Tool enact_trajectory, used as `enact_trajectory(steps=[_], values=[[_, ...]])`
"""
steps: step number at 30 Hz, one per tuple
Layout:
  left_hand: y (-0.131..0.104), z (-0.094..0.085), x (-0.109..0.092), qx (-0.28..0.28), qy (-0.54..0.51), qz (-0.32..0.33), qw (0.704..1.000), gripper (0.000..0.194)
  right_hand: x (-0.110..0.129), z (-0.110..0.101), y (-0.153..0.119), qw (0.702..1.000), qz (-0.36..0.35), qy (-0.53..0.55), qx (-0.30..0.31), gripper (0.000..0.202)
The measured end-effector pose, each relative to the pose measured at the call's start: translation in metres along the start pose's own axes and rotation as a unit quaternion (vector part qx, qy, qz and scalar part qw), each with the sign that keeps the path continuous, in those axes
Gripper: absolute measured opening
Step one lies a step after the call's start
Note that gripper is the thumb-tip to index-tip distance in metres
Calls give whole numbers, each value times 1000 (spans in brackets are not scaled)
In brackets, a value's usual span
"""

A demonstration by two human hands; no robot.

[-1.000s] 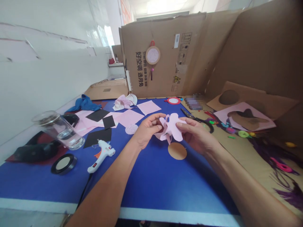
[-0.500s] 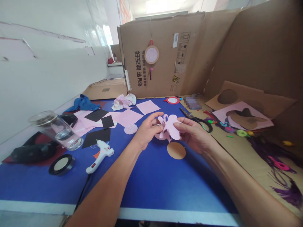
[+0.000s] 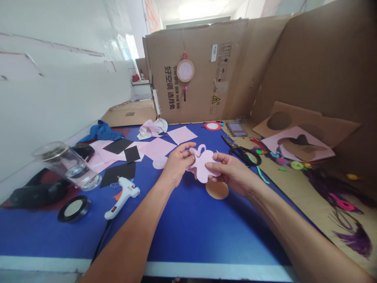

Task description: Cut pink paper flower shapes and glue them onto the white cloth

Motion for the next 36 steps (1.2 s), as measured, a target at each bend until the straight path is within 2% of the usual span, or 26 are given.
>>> enact_trajectory(steps=[8, 13, 15, 18, 21, 25, 29, 36], values=[[0, -1, -5, -7, -7, 11, 1000, 52, -1, 1, -1, 999, 9, -48, -3, 46], [1, -4, -8, -13, -10, 29, 999, 50, 0, -3, 2, 987, -2, -154, -40, 45], [1, -5, -9, -14, -7, 29, 999, 50, 4, -6, 3, 972, -46, -219, -77, 44], [0, -7, -10, -4, 8, 20, 1000, 49, 14, -7, 1, 941, -164, -271, -118, 39], [-2, -5, -12, 33, 27, 4, 999, 50, 22, -3, -4, 927, -231, -272, -112, 37], [-7, -1, -14, 86, 54, -13, 995, 52, 22, 2, -6, 941, -204, -266, -40, 32], [-10, 2, -15, 112, 73, -21, 991, 54, 17, 3, -4, 960, -161, -229, 6, 30], [-10, 3, -15, 111, 79, -27, 990, 53, 16, 5, -4, 973, -134, -188, 6, 37]])
Point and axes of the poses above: each hand's wrist, its own y-axis towards the middle knuckle, its own z-axis out of the palm, x = y × z, the point moved 2 cm from there along y, towards the middle knuckle, and after that the axes turned 11 degrees about y, right-handed, at the moved point
